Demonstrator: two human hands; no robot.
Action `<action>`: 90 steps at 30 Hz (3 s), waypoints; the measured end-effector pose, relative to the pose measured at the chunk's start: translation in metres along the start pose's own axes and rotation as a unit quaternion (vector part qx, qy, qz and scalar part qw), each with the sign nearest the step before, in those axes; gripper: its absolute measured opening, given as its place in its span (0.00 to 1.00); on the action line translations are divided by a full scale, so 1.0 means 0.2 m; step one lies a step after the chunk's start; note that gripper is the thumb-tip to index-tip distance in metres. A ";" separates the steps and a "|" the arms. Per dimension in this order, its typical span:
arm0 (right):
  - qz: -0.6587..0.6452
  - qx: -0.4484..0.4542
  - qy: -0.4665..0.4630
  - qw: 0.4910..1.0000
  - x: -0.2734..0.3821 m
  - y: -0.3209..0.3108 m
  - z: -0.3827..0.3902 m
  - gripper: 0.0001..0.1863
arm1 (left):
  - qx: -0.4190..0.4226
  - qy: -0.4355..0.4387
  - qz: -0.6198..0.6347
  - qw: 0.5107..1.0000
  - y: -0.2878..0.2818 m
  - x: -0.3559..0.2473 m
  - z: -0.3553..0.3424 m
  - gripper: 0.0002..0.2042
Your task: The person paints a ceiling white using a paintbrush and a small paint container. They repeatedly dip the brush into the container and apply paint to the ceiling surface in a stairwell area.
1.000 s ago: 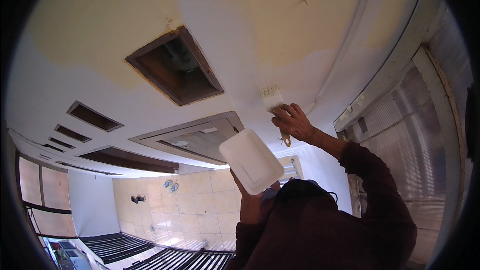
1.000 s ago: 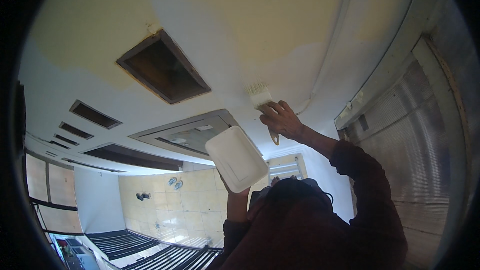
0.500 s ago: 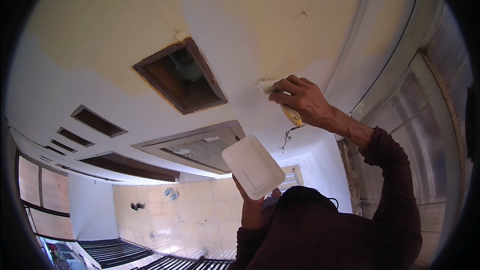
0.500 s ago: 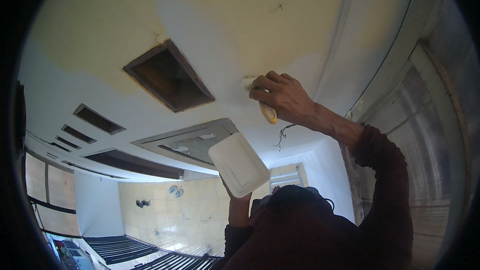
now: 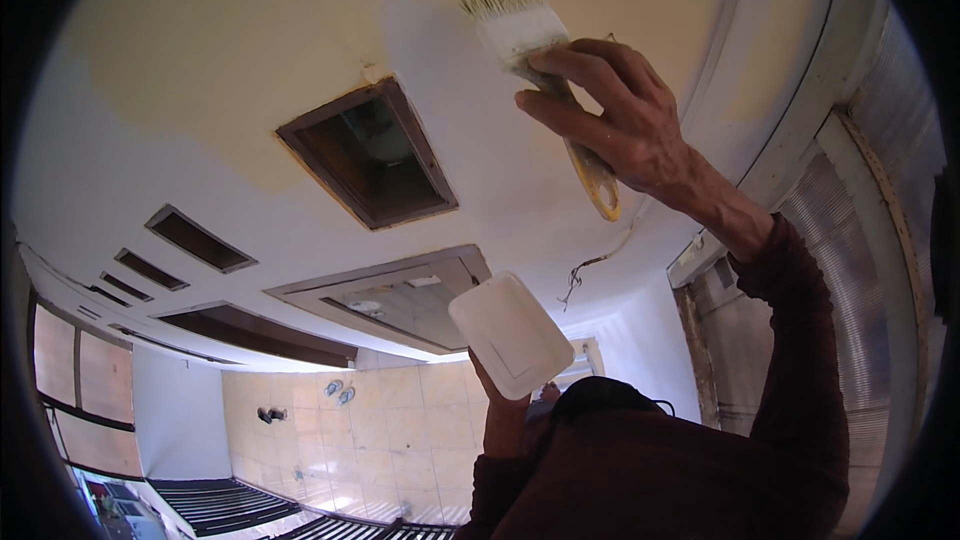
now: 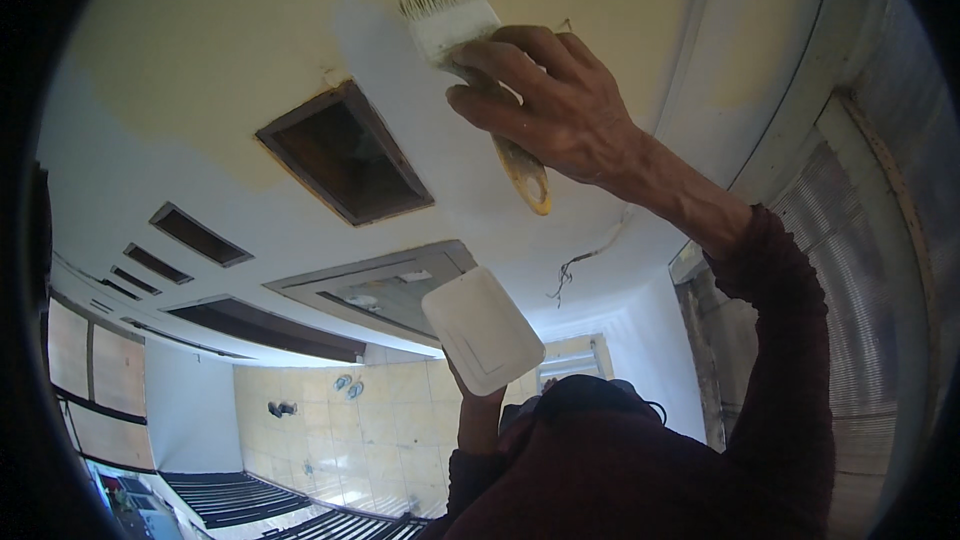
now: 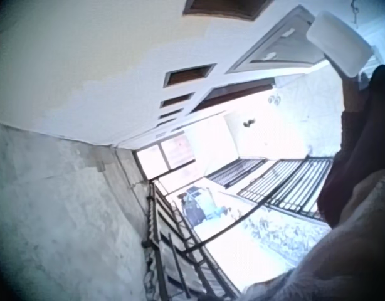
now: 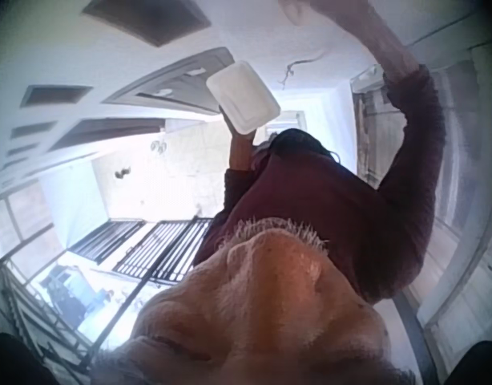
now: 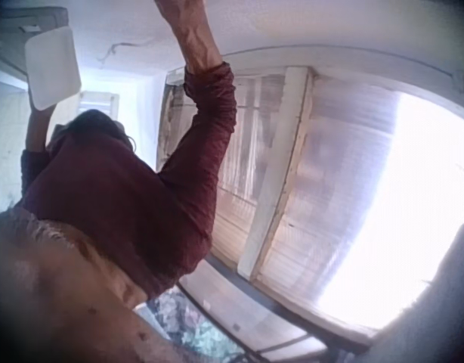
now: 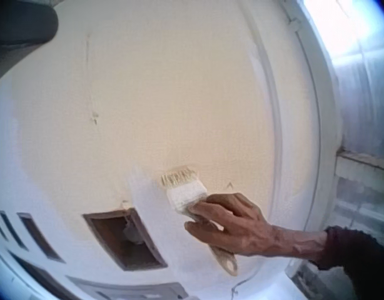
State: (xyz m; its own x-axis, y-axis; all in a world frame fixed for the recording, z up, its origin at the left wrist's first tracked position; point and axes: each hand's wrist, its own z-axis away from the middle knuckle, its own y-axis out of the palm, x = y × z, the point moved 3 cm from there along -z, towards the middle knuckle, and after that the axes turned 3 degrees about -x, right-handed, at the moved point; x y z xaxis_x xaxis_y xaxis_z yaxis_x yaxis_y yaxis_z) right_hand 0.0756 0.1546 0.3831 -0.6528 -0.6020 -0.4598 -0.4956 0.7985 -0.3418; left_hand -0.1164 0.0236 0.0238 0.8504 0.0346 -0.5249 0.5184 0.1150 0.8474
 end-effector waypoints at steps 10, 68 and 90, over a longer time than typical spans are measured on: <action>-0.180 0.311 0.024 0.933 0.61 0.32 0.92 0.24 | -0.034 -0.002 0.038 0.999 0.00 -0.02 0.01 0.27; -0.092 0.168 -0.052 0.980 0.58 0.44 0.44 0.17 | -0.008 0.013 0.038 0.999 0.06 -0.14 0.09 0.32; -0.107 0.008 0.049 0.993 0.12 -0.07 -0.10 0.24 | 0.027 -0.014 0.079 0.996 0.08 -0.08 0.05 0.32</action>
State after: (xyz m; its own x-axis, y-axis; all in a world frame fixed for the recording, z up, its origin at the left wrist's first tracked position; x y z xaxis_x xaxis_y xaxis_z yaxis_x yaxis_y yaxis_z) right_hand 0.0553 0.1293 0.3932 -0.5868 -0.7550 -0.2927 -0.6207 0.6515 -0.4362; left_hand -0.1212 0.0155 0.0475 0.9237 0.0200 -0.3825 0.3809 0.0562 0.9229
